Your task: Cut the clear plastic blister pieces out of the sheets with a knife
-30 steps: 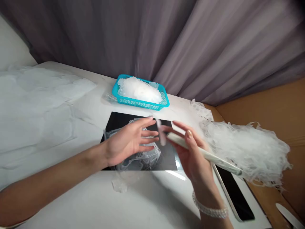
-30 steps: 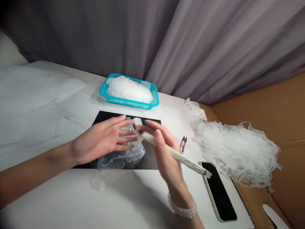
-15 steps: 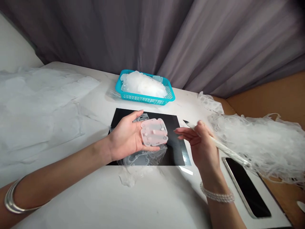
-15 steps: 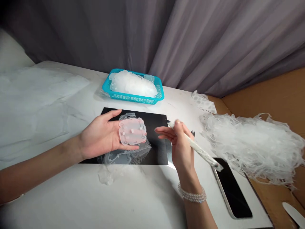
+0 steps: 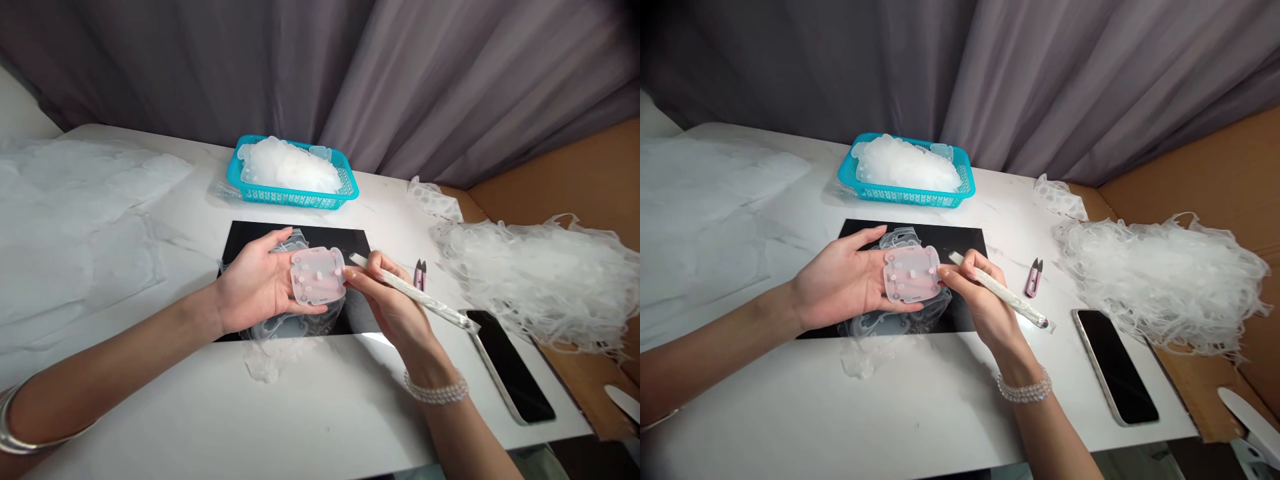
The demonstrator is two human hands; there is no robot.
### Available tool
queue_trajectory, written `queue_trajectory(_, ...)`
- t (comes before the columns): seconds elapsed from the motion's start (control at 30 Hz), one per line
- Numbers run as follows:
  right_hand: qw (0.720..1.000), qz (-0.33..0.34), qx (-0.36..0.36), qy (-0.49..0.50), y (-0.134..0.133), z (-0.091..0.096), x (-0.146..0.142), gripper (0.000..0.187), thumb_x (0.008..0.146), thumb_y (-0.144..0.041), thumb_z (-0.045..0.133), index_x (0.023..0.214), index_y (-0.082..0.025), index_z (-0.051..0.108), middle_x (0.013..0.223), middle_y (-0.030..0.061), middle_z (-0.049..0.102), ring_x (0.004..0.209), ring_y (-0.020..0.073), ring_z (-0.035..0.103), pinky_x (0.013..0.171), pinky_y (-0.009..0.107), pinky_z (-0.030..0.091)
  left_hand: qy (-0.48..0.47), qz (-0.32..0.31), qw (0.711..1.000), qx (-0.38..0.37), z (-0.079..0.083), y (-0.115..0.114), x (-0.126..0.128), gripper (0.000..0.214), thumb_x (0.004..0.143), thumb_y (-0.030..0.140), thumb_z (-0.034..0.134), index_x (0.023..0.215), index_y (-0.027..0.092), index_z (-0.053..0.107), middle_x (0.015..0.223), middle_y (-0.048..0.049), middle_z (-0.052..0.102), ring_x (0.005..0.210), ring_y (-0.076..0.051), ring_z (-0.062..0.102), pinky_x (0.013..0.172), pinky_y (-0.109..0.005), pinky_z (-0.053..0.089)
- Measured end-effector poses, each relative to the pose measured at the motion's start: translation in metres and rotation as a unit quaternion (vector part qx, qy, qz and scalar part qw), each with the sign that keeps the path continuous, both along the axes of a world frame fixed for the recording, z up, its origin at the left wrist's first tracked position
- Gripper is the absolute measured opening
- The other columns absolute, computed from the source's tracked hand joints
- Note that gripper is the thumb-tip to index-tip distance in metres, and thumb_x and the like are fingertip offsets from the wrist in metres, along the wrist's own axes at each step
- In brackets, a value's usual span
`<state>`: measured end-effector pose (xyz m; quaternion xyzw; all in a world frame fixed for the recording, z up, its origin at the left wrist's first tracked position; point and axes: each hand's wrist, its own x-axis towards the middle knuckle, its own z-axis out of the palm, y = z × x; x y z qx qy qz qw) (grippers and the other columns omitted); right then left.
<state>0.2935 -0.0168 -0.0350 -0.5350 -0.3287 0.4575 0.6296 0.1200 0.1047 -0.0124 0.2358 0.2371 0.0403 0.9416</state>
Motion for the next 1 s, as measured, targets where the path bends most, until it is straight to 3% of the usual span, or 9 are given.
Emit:
queue_trajectory(0.27,0.999,-0.034,0.006,0.015,0.001,0.000,0.002,0.045,0.078,-0.020,0.080,0.064,-0.023,0.038,0.059,-0.0061,0.049,0.078,0.0151,0.066,0.070,0.025,0.048,0.025,0.014,0.999,0.019,-0.002,-0.001,0.001,0.066,0.094,0.058,0.040,0.137,0.009,0.054,0.135,-0.0217,0.061,0.132,-0.040,0.052,0.110,-0.057,0.039)
queue_trajectory(0.57,0.998,-0.032,0.008,0.056,0.002,-0.001,0.003,0.042,0.077,-0.017,0.080,0.065,-0.022,0.040,0.060,-0.0064,0.051,0.072,0.0126,0.065,0.064,0.022,0.050,0.031,0.013,0.999,0.029,-0.003,0.000,0.002,0.064,0.093,0.057,0.045,0.131,0.008,0.059,0.130,-0.0223,0.064,0.128,-0.039,0.056,0.107,-0.055,0.043)
queue_trajectory(0.77,0.999,-0.048,0.011,0.005,0.002,-0.002,0.004,0.038,0.081,-0.024,0.078,0.069,-0.023,0.042,0.069,-0.0029,0.059,0.085,0.0171,0.069,0.070,0.025,0.054,0.059,0.011,0.990,0.131,-0.012,-0.005,0.000,0.035,0.090,0.024,0.060,0.121,0.007,0.065,0.121,-0.0203,0.069,0.114,-0.033,0.066,0.102,-0.050,0.051)
queue_trajectory(0.87,0.986,-0.105,0.025,-0.125,0.002,-0.004,0.008,0.037,0.087,-0.032,0.072,0.069,-0.023,0.040,0.074,0.0012,0.063,0.096,0.0245,0.071,0.074,0.033,0.056,0.069,0.076,0.977,0.185,-0.002,0.016,0.008,0.030,0.091,0.014,0.056,0.119,0.007,0.065,0.122,-0.0209,0.068,0.112,-0.031,0.067,0.099,-0.047,0.054)
queue_trajectory(1.0,0.948,-0.123,0.025,-0.293,0.002,-0.011,0.013,0.036,0.092,-0.034,0.065,0.070,-0.024,0.037,0.074,0.0018,0.063,0.098,0.0259,0.071,0.073,0.032,0.052,0.011,0.263,0.937,0.231,0.027,0.078,0.043,0.037,0.096,0.013,0.047,0.133,0.011,0.052,0.131,-0.0176,0.062,0.120,-0.026,0.064,0.100,-0.038,0.054)
